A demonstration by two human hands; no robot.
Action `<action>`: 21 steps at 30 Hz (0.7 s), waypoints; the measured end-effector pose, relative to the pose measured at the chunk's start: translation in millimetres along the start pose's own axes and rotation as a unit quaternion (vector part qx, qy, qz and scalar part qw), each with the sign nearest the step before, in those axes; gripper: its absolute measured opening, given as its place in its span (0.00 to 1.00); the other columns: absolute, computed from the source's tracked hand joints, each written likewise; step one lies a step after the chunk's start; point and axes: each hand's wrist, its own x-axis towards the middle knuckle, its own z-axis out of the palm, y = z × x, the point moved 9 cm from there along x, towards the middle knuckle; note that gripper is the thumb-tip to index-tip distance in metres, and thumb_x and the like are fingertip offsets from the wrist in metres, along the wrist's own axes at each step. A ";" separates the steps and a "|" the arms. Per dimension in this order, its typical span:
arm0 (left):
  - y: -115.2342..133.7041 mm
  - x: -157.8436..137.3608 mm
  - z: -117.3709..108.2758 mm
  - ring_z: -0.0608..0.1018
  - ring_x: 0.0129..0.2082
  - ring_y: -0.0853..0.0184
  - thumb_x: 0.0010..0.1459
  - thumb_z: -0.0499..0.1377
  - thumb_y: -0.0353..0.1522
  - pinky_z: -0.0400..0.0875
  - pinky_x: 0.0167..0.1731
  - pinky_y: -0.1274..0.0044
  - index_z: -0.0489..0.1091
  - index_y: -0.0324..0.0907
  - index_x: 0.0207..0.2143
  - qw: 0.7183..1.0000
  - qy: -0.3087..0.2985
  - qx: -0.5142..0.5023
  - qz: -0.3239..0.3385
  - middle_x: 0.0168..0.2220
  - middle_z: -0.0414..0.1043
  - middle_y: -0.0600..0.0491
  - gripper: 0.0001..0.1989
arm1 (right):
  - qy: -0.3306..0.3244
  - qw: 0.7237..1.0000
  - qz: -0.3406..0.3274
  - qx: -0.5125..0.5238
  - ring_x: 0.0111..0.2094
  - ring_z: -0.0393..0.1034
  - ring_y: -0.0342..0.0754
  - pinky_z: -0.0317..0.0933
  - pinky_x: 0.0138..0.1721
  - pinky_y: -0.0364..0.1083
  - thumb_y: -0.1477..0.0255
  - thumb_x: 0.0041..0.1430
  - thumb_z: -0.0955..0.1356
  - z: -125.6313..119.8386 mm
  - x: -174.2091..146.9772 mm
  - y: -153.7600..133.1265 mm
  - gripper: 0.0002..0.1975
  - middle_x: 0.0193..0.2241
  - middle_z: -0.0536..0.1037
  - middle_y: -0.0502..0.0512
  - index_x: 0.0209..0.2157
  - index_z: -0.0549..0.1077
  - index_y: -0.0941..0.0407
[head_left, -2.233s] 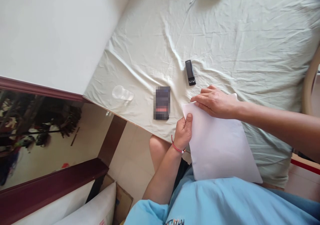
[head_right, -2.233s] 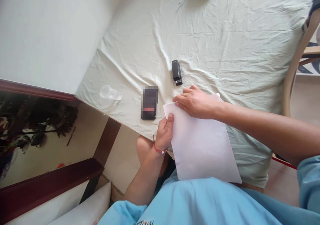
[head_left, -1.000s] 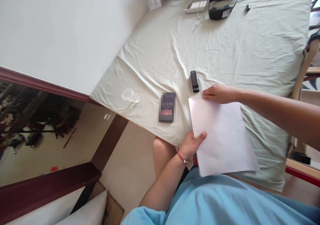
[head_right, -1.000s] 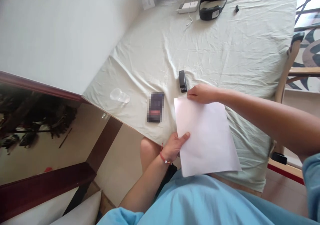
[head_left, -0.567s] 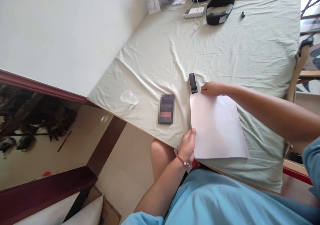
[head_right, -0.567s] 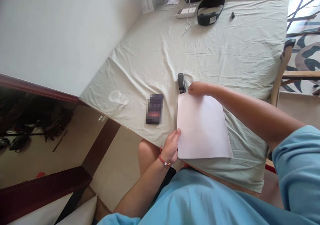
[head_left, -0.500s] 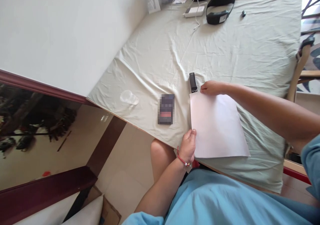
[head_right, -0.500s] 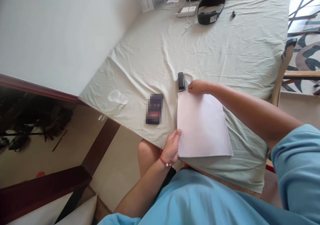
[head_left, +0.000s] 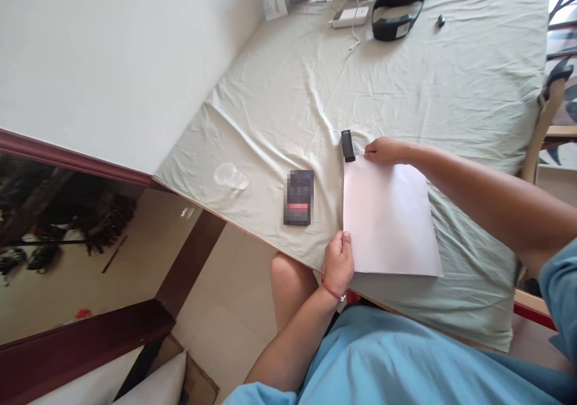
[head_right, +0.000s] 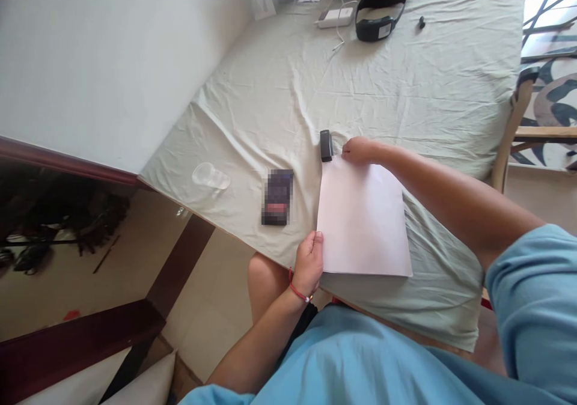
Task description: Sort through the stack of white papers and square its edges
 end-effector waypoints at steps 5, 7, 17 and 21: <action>1.5 2.0 -0.1 0.66 0.28 0.66 0.74 0.48 0.39 0.58 0.32 0.74 0.61 0.44 0.29 0.998 0.009 0.055 -0.001 0.27 0.64 0.54 0.18 | 0.185 0.980 -0.067 -0.034 0.61 0.67 0.66 0.59 0.59 0.63 0.65 0.71 0.62 -16.1 -24.7 -20.2 0.21 0.59 0.77 0.65 0.58 0.76 0.54; 0.2 2.4 1.1 0.66 0.29 0.65 0.73 0.48 0.39 0.58 0.32 0.74 0.61 0.44 0.29 0.999 0.008 0.050 -0.008 0.27 0.65 0.54 0.17 | 0.273 0.948 -0.159 -0.038 0.66 0.64 0.61 0.53 0.65 0.65 0.72 0.72 0.59 -18.7 -43.7 -39.4 0.24 0.64 0.73 0.61 0.64 0.72 0.52; 4.0 3.9 5.6 0.66 0.28 0.65 0.73 0.49 0.38 0.57 0.32 0.73 0.62 0.45 0.28 0.999 0.006 0.035 -0.014 0.26 0.64 0.55 0.17 | 0.243 0.947 -0.204 -0.045 0.71 0.61 0.52 0.30 0.75 0.69 0.83 0.66 0.57 8.8 -45.8 -52.0 0.32 0.66 0.73 0.55 0.65 0.72 0.50; 15.8 -3.1 -4.8 0.66 0.27 0.64 0.73 0.49 0.35 0.55 0.32 0.73 0.58 0.46 0.26 0.995 0.022 0.097 -0.003 0.24 0.63 0.54 0.18 | 0.256 0.948 -0.189 -0.022 0.73 0.56 0.55 0.29 0.74 0.73 0.75 0.71 0.58 -0.4 -52.9 -48.2 0.27 0.69 0.69 0.54 0.67 0.70 0.49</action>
